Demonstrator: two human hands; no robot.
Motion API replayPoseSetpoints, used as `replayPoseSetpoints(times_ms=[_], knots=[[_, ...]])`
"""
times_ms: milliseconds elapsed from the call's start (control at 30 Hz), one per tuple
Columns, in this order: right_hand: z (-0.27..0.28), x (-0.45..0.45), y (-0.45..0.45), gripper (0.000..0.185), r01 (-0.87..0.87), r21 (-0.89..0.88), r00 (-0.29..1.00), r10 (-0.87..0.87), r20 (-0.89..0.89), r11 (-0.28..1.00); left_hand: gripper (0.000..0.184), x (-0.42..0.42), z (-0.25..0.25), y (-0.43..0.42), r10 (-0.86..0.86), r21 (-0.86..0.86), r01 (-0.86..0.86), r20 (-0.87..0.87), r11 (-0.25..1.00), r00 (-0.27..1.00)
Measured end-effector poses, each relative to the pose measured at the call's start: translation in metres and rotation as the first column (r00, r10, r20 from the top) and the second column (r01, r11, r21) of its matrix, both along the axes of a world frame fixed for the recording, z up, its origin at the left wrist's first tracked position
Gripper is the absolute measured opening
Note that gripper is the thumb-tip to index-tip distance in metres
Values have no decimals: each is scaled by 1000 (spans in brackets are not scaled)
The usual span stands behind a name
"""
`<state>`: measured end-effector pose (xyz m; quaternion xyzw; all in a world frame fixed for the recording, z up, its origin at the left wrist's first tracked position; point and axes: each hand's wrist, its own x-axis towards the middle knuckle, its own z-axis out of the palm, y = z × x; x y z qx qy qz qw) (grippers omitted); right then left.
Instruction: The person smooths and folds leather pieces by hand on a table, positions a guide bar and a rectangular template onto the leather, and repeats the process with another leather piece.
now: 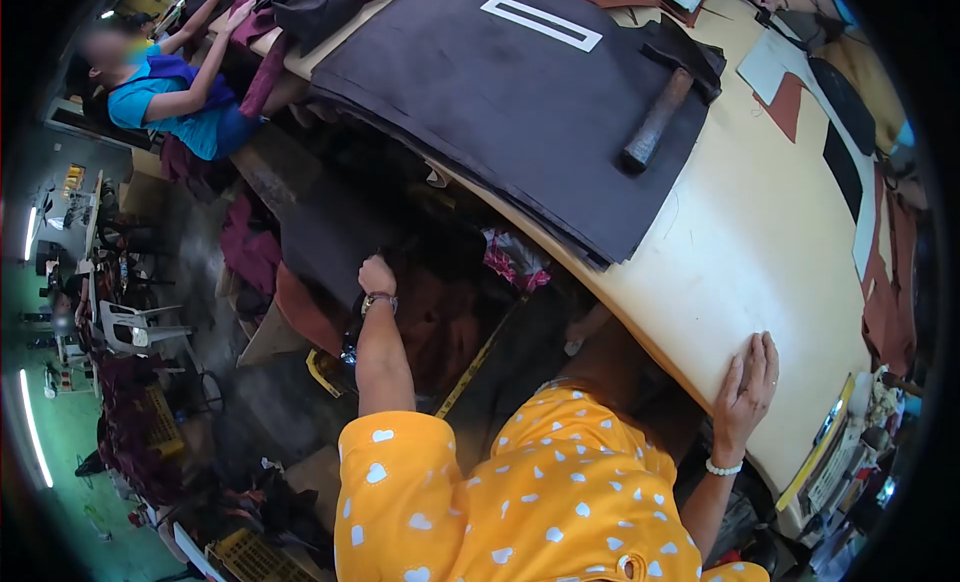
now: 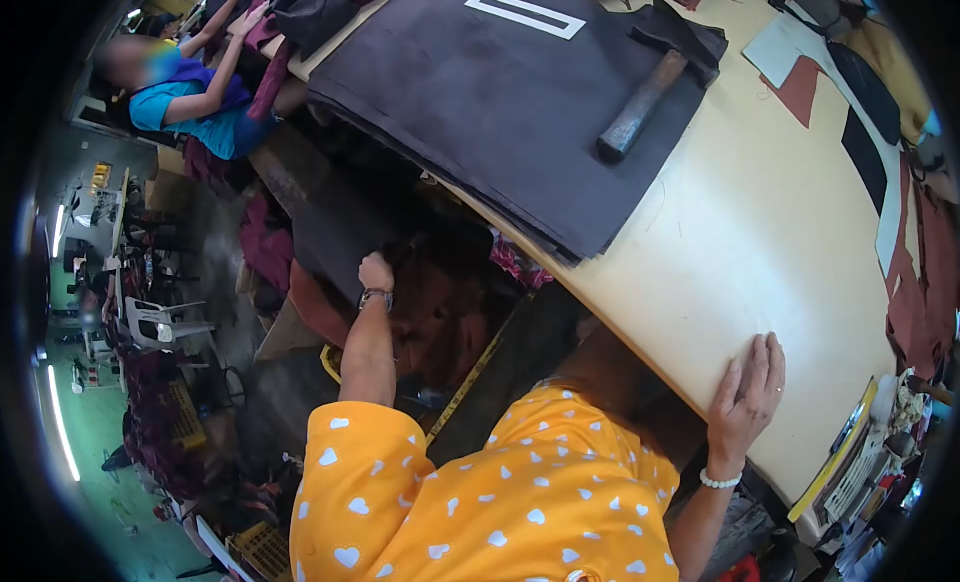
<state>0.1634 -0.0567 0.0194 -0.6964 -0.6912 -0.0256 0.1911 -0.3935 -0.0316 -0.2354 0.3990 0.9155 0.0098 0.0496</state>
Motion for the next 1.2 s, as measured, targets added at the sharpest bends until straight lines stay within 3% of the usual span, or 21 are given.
replayPoseSetpoints(times_ms=[133, 333, 633, 733, 833, 933, 967, 1067, 1200], knots=[[3, -3, 0, 37, 11, -3, 1000, -11, -11, 1000, 23, 7, 27, 1, -40, 57, 41, -18, 998, 999], [3, -2, 0, 36, 5, 3, 1000, -5, -26, 1000, 29, -7, 24, 6, -25, 156, 18, 46, 988, 999], [3, 0, 0, 36, 2, 0, 1000, -2, -18, 1000, 25, -11, 34, 16, -38, 53, 39, -29, 998, 999], [1, 0, 0, 37, -2, 11, 1000, 3, -26, 1000, 23, -19, 48, 8, -152, 131, 134, 141, 982, 978], [1, 1, 0, 38, -12, 18, 1000, 13, -13, 1000, 20, -29, 53, 6, -168, 193, 125, 227, 973, 959], [0, 2, -2, 39, -15, 23, 1000, 16, -14, 1000, 15, -15, 66, 8, -233, 484, 186, 38, 855, 972], [0, 2, -1, 40, -15, 28, 1000, 15, -16, 999, 14, -4, 71, 10, -193, 580, 74, 147, 811, 970], [-1, 2, -1, 41, -11, 44, 1000, 11, -13, 999, 14, 64, 124, 11, -214, 690, 4, 220, 724, 952], [0, 4, -5, 39, -40, 133, 983, 63, -172, 990, 15, 175, 199, 3, -430, 782, 40, 298, 621, 852]])
